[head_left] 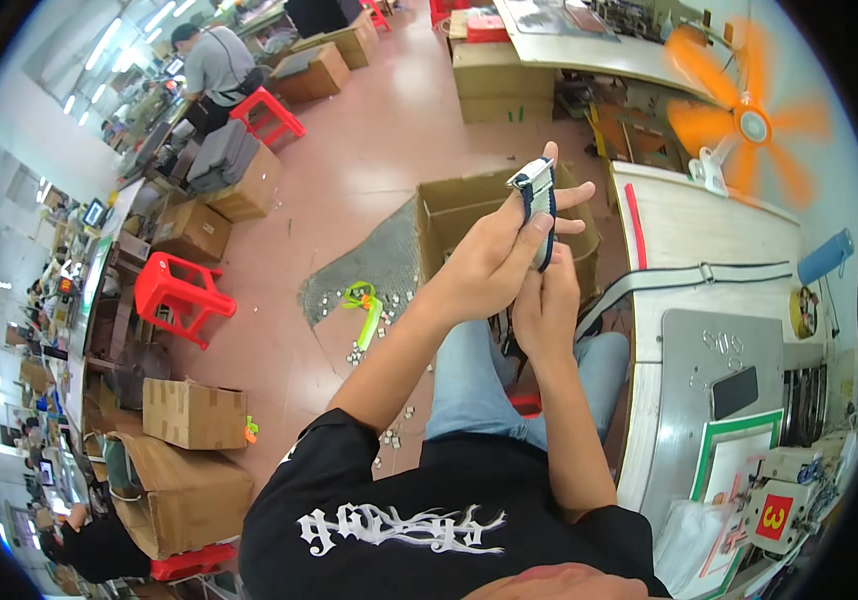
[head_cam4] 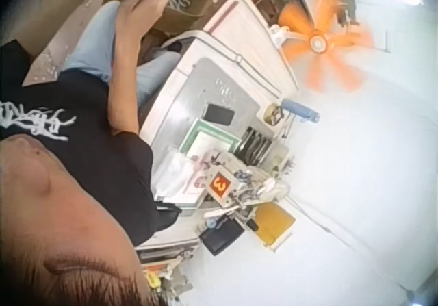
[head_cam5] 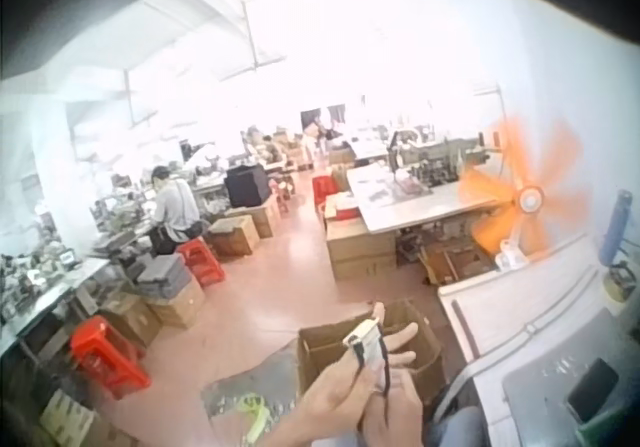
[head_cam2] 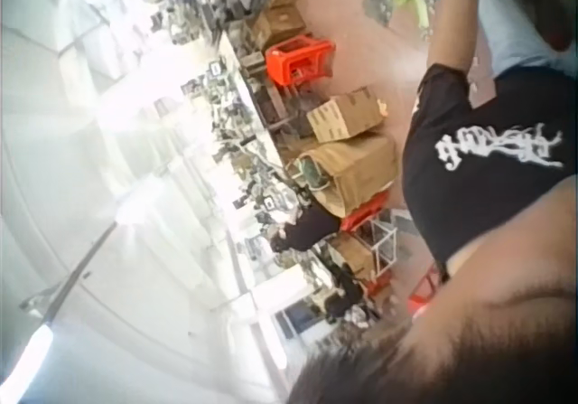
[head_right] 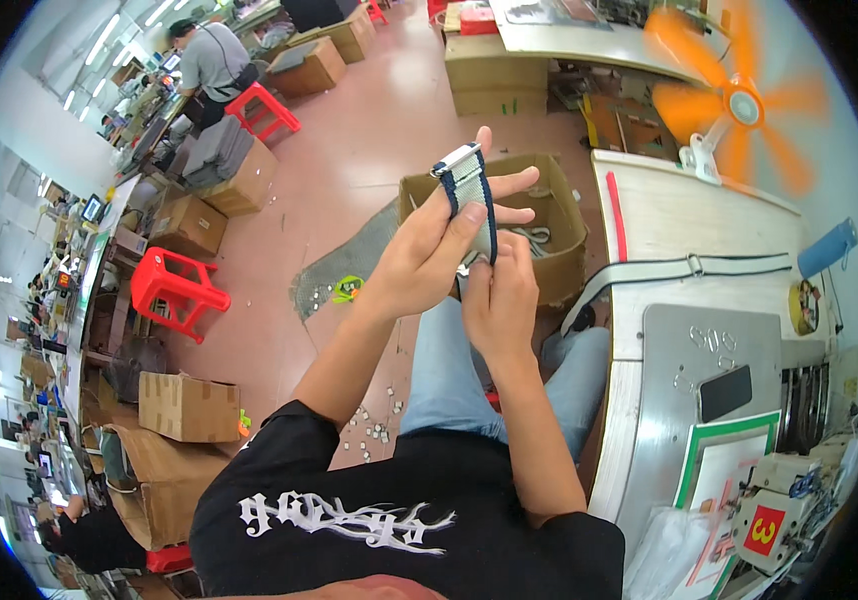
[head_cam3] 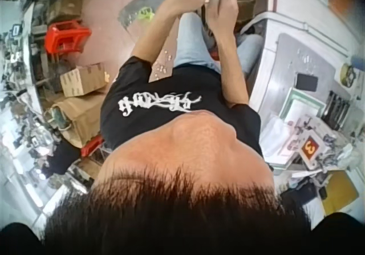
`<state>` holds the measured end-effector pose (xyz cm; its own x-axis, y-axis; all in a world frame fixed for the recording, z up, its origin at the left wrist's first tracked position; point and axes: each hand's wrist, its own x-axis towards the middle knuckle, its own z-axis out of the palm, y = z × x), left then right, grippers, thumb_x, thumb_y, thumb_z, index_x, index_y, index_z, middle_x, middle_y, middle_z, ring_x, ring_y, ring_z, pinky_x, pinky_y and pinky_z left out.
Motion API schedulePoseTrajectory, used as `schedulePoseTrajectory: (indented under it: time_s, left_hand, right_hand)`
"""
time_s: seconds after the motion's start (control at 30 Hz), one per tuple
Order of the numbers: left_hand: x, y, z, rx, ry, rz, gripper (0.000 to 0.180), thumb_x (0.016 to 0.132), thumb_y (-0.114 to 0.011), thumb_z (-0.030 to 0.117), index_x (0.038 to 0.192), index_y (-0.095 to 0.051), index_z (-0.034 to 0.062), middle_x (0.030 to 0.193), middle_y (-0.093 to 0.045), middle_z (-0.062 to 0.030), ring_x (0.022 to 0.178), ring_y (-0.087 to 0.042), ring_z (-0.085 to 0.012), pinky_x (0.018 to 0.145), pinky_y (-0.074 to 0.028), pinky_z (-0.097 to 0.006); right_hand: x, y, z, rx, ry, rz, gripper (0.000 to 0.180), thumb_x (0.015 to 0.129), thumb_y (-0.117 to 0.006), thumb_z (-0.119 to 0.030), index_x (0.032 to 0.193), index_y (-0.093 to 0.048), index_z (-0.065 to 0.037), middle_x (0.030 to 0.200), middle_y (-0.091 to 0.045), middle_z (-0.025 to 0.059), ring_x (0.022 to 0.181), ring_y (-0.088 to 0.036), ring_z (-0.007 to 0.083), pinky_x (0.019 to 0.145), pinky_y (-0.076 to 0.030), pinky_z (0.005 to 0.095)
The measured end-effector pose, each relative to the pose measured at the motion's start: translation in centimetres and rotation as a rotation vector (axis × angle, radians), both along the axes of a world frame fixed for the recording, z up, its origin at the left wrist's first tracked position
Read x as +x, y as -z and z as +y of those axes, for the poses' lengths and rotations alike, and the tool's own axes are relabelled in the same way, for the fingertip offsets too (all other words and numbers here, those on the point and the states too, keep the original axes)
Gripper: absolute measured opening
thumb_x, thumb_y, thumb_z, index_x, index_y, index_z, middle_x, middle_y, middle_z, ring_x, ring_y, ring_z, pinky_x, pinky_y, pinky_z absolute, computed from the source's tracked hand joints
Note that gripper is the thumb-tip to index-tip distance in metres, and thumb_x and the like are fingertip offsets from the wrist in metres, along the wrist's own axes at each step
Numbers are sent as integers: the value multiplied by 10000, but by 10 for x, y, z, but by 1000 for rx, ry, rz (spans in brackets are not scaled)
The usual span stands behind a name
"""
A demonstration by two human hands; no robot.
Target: The recorder is assembling metal buckles onto nylon straps by threading the strap through the hardware.
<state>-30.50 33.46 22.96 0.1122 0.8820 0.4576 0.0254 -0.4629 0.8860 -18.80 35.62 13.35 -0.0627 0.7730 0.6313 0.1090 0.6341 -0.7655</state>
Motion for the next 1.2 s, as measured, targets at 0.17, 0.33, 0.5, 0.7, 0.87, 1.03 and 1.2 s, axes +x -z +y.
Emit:
schedulePoseTrajectory:
  time_s: [0.17,0.33,0.5,0.7,0.87,1.03,1.2]
  left_hand:
    - [-10,-44,3,25,40,-147,636,1204,-367,230,1747,-119,13,1516,-621,-283,1169,-766,-376,927,-674,-413]
    - [-50,-60,52,13,-117,-339,585,1191,-382,318,1667,-322,-16,1374,-694,-304,801,-793,-327,571,-637,-358]
    - [-152,-3,133,-71,-252,-548,416,1190,-394,216,1562,-472,43,1350,-725,-261,684,-636,-187,539,-488,-309]
    - [-293,112,172,-140,-562,-709,301,1201,-323,237,1441,-441,98,1273,-746,-257,675,-628,-208,527,-521,-335]
    - [-298,158,173,-216,-709,-716,292,1193,-304,231,1433,-411,104,1184,-767,-256,665,-659,-254,527,-528,-363]
    - [-212,145,155,-295,-433,-660,453,1172,-368,250,1596,-379,89,1299,-723,-303,1084,-767,-397,850,-631,-452]
    - [-113,112,81,-238,66,-366,712,1165,-408,457,1711,-252,27,1388,-676,-340,1217,-723,-438,952,-618,-494]
  right_hand:
    - [-4,-33,6,-180,-272,-84,144,1001,-617,-35,1073,-719,37,824,-720,122,718,-688,256,651,-530,397]
    - [-5,1,-27,-547,-704,-410,193,1071,-718,-210,1030,-790,-36,884,-780,20,783,-666,87,670,-499,264]
    - [66,45,-87,-733,-681,-325,196,1040,-762,-206,1083,-774,-15,920,-787,38,826,-683,112,739,-543,287]
    - [234,-35,-126,-973,-805,-267,145,980,-791,-96,1058,-765,24,889,-824,79,726,-704,80,667,-544,252]
    - [315,-78,-140,-409,-1005,-92,211,866,-912,-101,937,-778,47,697,-763,157,473,-695,172,444,-428,236]
    - [265,-68,-112,-318,-988,143,196,822,-871,-105,812,-750,49,614,-691,115,438,-618,162,411,-436,289]
    - [147,-98,-78,-557,-690,170,419,891,-748,-89,1235,-656,132,959,-767,216,677,-735,232,599,-572,304]
